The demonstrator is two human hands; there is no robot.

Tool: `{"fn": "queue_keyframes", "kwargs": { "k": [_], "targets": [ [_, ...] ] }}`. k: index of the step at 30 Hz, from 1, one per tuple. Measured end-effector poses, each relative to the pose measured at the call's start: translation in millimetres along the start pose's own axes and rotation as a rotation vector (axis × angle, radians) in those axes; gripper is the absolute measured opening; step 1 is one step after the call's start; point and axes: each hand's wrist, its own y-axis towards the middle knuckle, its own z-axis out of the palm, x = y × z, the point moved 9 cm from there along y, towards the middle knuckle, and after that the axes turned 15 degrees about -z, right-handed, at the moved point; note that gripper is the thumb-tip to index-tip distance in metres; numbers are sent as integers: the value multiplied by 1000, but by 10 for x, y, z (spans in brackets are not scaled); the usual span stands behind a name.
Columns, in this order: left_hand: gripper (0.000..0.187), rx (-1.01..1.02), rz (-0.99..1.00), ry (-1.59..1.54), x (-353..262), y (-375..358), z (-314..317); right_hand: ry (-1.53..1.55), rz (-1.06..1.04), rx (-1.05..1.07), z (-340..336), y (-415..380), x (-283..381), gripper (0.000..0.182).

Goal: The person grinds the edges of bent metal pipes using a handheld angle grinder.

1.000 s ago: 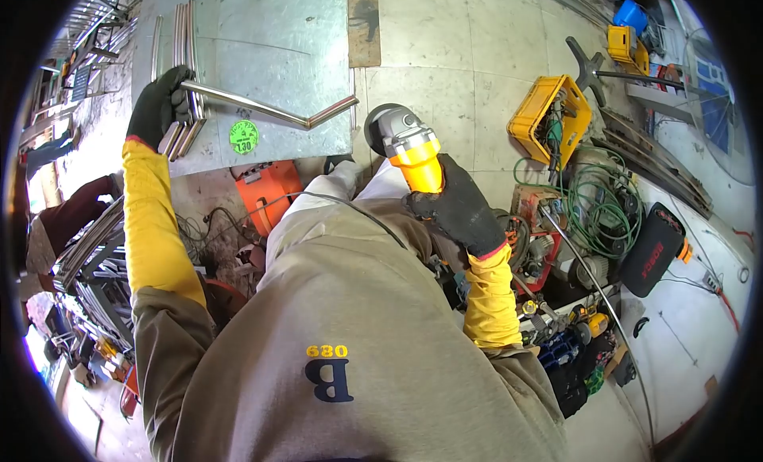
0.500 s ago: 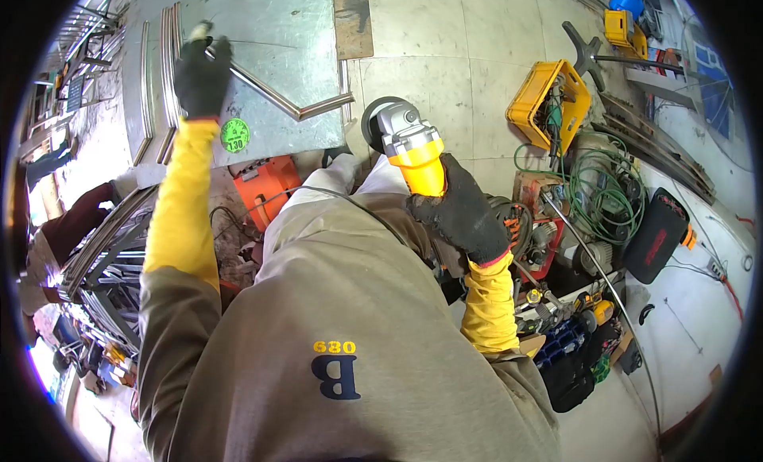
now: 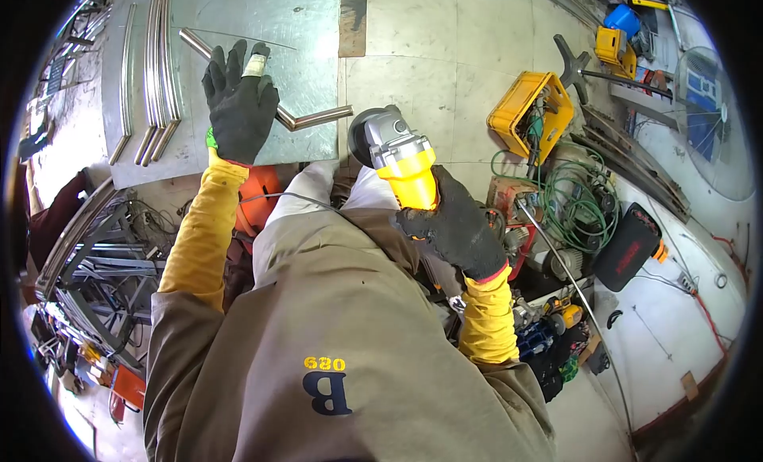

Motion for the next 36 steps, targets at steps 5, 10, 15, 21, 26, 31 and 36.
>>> {"fn": "queue_keyframes", "kwargs": {
  "k": [5,10,15,21,26,31,36],
  "targets": [
    [59,50,-62,-17,12,9,-11,-150,59,25,-26,77,169,62],
    [61,72,-69,-21,3,24,-20,-110,50,30,-16,159,292,60],
    [61,0,-24,-18,-35,39,-77,-123,53,72,6,275,505,57],
    [60,0,-36,-29,-24,34,-89,-90,119,131,28,238,450,56],
    [60,-5,-41,-21,5,31,-76,-251,45,176,24,159,318,59],
    [60,1,-42,10,-18,26,-68,-40,116,82,34,201,440,53],
    [59,-25,-28,-13,-16,10,-52,-57,86,86,23,257,428,53]
  ]
}}
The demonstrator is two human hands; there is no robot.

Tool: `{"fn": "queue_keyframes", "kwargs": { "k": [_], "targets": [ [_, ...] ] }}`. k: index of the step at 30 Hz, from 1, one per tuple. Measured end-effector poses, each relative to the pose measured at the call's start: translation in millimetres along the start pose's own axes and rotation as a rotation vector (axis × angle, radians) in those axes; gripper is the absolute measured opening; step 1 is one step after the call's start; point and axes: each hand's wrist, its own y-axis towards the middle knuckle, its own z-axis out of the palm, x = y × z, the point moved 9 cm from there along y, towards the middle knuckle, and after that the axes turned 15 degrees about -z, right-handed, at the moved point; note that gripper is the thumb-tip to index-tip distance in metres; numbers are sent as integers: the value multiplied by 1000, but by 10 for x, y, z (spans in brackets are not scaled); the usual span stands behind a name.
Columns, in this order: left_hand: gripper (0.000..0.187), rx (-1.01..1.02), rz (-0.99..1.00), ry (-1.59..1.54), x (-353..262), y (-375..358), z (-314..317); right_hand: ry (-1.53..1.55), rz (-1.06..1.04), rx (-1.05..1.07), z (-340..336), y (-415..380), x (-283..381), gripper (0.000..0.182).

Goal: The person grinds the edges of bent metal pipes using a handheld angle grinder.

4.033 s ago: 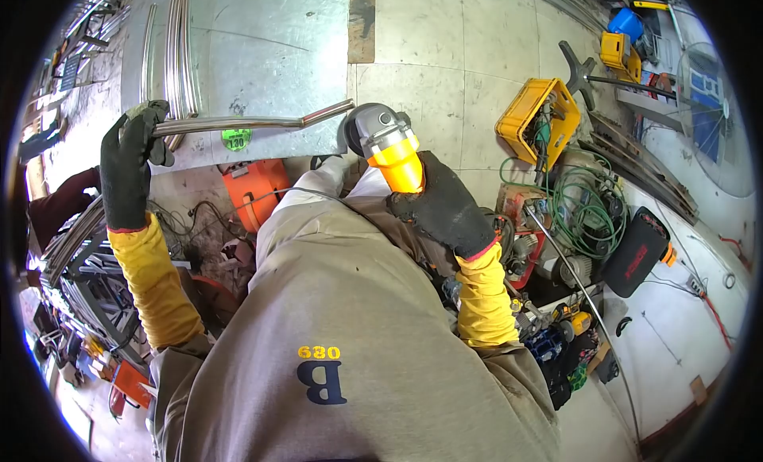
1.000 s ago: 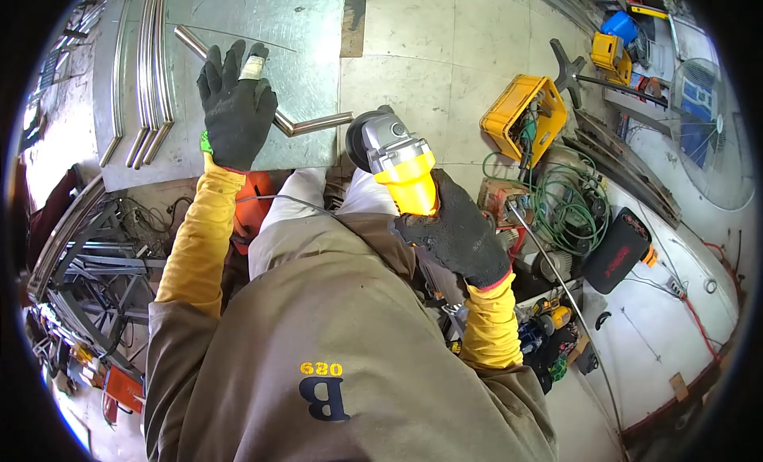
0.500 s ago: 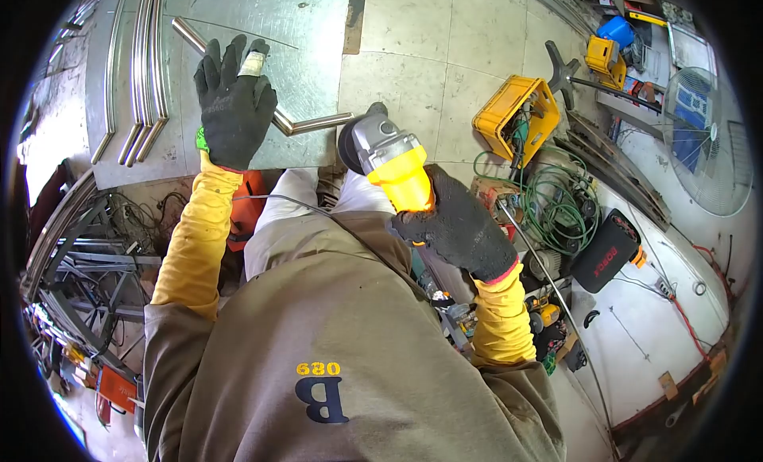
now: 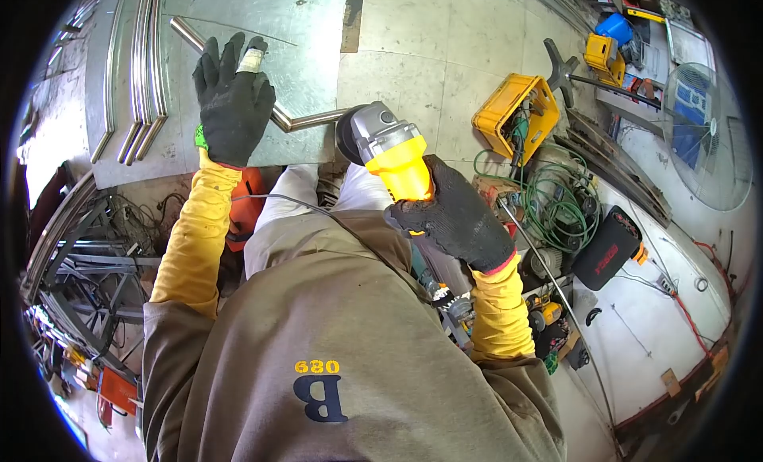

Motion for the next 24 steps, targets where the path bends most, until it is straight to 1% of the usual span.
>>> {"fn": "queue_keyframes", "kwargs": {
  "k": [1,2,4,5,7,8,10,11,13,17,19,22,24],
  "targets": [
    [59,-2,-6,15,5,0,6,-42,-44,-3,-13,16,22,53],
    [59,-3,-6,16,5,2,3,-42,-44,-2,-14,15,29,53],
    [59,4,-5,-8,-2,6,-13,-9,31,19,8,-17,-20,53],
    [59,3,-6,-7,1,9,-18,-10,31,21,6,-24,-28,53],
    [59,13,-12,15,2,14,-8,-112,-24,23,-18,-37,-5,54],
    [59,14,-15,13,1,19,-4,-114,-22,24,-14,-46,12,54],
    [58,11,-4,-22,6,17,-23,156,110,2,46,-85,-48,54],
    [58,11,-6,-21,13,11,-19,155,110,4,37,-81,-76,54],
    [56,-16,0,-16,2,10,-29,53,23,14,-31,-29,-71,53],
    [56,-2,-5,-30,0,24,-43,89,37,40,-38,53,52,53],
    [56,-2,-6,-34,1,26,-36,113,79,82,-28,95,58,54],
    [57,-4,-18,-40,12,22,-24,81,67,137,-54,145,20,55],
    [60,53,-35,-7,39,32,19,60,27,131,-59,118,15,59]
  ]
}}
